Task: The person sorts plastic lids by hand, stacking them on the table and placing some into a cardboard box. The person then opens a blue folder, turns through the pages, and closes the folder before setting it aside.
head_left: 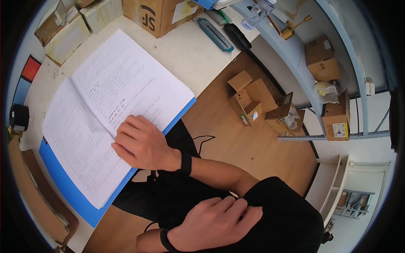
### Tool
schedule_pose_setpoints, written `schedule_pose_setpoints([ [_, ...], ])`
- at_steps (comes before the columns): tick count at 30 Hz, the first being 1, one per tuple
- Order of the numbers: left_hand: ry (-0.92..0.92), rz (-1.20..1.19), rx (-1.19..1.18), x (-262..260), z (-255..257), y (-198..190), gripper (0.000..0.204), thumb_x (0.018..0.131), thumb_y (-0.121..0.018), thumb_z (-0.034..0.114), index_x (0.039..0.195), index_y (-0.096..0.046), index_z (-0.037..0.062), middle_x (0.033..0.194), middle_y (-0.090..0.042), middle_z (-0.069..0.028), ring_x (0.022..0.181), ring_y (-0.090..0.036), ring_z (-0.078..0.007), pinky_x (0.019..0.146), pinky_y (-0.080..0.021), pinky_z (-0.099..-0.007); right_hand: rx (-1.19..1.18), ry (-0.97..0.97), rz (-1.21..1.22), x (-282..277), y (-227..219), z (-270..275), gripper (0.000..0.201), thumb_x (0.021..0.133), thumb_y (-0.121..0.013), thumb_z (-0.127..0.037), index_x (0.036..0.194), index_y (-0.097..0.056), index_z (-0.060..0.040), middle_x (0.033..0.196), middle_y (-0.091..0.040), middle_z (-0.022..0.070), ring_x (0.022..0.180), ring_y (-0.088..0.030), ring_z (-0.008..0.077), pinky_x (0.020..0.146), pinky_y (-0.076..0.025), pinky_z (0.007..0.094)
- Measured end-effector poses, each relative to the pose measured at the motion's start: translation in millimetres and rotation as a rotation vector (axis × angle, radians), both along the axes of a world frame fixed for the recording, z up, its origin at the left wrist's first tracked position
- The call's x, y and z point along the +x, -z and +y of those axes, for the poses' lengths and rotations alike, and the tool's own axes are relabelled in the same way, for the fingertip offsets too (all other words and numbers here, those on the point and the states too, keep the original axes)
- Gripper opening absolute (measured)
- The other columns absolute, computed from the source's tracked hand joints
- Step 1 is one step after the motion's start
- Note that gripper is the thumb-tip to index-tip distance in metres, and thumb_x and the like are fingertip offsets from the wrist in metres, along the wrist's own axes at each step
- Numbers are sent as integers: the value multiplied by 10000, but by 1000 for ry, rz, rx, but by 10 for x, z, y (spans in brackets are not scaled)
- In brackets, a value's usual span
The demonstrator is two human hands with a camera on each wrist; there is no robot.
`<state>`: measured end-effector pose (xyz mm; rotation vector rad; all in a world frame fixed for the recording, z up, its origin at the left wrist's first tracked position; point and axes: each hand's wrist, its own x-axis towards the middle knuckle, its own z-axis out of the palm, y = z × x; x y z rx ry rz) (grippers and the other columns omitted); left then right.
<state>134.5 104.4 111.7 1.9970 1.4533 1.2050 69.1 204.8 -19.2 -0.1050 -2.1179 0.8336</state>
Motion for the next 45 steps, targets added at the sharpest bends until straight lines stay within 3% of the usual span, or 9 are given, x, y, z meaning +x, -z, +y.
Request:
schedule_pose_setpoints([
  [7,-129,42,239,118,322,-32,206,884,-733,151,755,-572,135,677,-486,37,595,-492,-114,550,-416,-239,-49,7,46,7,17,-25,182,894,-698,-103,758,-601,-32,771,-533,78,792,-512,250,725,-438,373],
  [9,-140,-77,403,318,535,-75,128,909,-730,201,869,-640,119,895,-660,-58,912,-652,-199,776,-545,-306,-62,35,27,-5,2,-39,183,860,-743,-87,748,-603,-50,787,-568,58,781,-535,230,685,-437,354],
  [12,-40,55,542,653,1360,-110,328,914,-727,321,1183,-686,137,1383,-618,-188,1359,-536,-391,1073,-493,-529,-66,31,87,8,-64,-6,181,855,-744,-78,750,-600,-51,773,-563,58,759,-534,234,674,-433,352],
  [14,209,-114,342,689,1400,-114,270,985,-628,280,1172,-659,88,1561,-449,-250,1559,-163,-497,1253,-203,-656,-52,2,90,-19,-84,51,180,854,-745,-77,750,-600,-51,771,-562,58,755,-533,235,672,-433,352],
  [18,111,144,185,299,789,111,236,906,-770,291,988,-733,73,917,-678,-69,885,-684,-209,776,-539,-344,-41,18,60,1,-10,38,178,852,-745,-74,753,-599,-53,761,-561,57,737,-531,238,662,-434,354],
  [21,-203,-46,259,-246,353,219,211,791,-842,165,702,-664,95,570,-465,19,454,-437,-157,444,-298,-274,-46,9,53,-24,-15,27,189,862,-730,-77,744,-585,-49,755,-548,68,744,-526,245,680,-440,363],
  [31,-1654,-109,221,-1110,-1404,1076,380,1009,-631,73,686,-433,41,596,-377,4,573,-303,-92,533,-196,-299,-13,8,-16,-50,-72,26,154,772,-771,-12,758,-621,-45,779,-627,71,717,-579,281,639,-451,384],
  [41,-1713,-68,-35,-1240,-1635,1287,369,964,-716,104,675,-504,18,597,-407,-31,534,-350,-122,502,-248,-316,-317,-168,-171,155,-262,270,56,870,-718,24,902,-675,5,916,-714,111,867,-641,266,754,-513,347],
  [45,-1707,-108,-42,-1238,-1624,1283,366,966,-716,108,683,-503,16,607,-416,-34,539,-359,-134,507,-255,-325,-119,292,-178,382,-268,706,72,924,-679,-9,991,-675,17,1100,-703,149,1036,-625,301,919,-496,388],
])
